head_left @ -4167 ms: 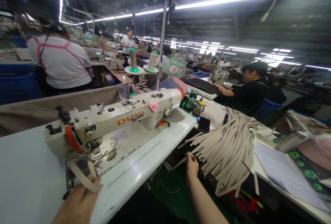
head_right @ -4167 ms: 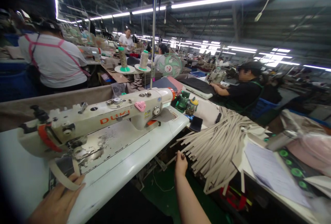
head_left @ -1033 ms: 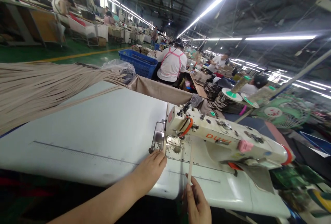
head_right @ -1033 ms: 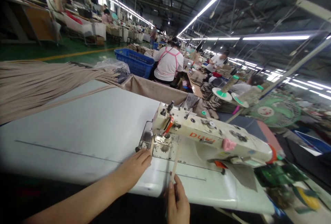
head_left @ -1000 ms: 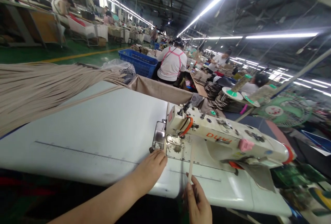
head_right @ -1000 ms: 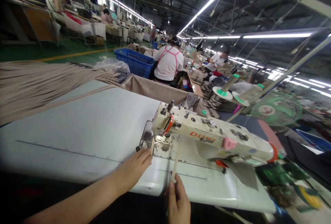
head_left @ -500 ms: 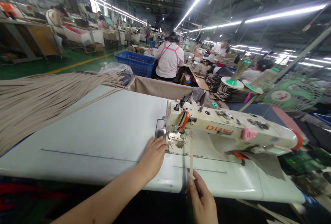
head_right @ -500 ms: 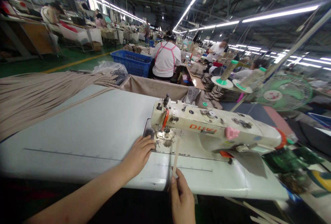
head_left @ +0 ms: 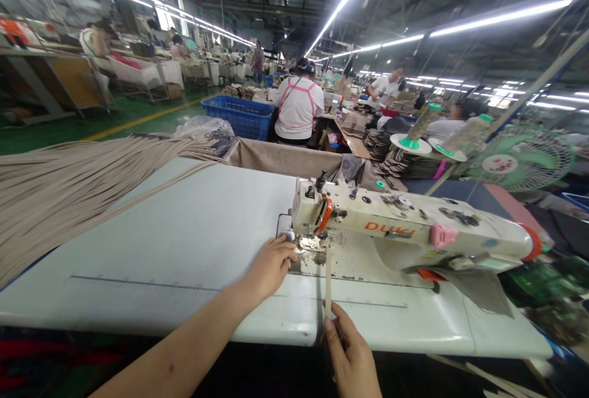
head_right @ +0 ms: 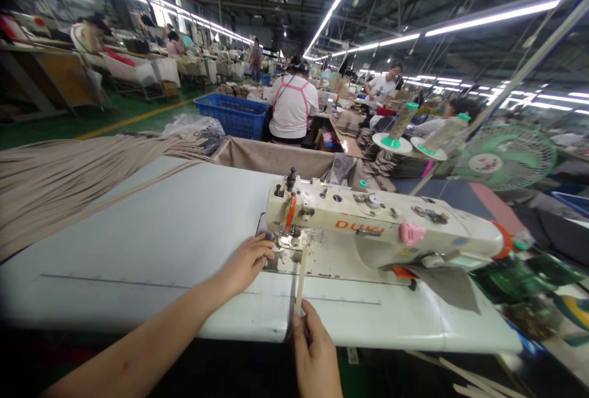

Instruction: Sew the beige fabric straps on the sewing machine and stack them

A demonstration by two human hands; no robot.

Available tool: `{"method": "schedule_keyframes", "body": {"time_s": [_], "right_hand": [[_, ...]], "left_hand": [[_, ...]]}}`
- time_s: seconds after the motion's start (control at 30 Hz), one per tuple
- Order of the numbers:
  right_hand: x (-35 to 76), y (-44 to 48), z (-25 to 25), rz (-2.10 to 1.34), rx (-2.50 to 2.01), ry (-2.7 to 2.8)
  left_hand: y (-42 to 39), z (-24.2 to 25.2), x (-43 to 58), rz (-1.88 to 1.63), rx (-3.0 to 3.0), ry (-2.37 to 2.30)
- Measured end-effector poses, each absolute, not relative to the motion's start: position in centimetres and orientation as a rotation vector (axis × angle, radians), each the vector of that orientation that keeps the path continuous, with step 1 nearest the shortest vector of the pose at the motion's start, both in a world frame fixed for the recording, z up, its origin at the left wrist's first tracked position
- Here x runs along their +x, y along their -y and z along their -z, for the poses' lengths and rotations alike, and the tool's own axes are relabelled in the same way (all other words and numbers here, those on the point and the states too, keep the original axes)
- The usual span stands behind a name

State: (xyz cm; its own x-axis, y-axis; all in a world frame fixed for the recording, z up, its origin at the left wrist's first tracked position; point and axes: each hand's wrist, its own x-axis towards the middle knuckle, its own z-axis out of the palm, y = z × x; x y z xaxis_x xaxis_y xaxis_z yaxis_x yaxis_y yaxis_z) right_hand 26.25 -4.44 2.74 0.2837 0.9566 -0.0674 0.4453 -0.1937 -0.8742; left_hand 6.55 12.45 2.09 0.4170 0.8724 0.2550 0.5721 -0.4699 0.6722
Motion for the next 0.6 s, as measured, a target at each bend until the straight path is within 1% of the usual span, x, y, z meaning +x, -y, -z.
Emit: {"method": "schedule_keyframes", "body": {"time_s": [0.2,0.4,0.6], "right_hand": [[25.5,3.9,-2.7,-0.865,-1.802,1.292],[24.4,3.1,-3.3,-0.923,-1.754,1.409],[23.2,2.0,-4.4,-0.979,-1.689,1.514]], "left_hand": [[-15.7,-1.9,6.2,-0.911,2.159,-1.252],[-20.2,-1.3,7.0,-0.799,2.202,-1.312],[-23.2,-1.9,8.1,-0.685,2.276,-1.292]]}}
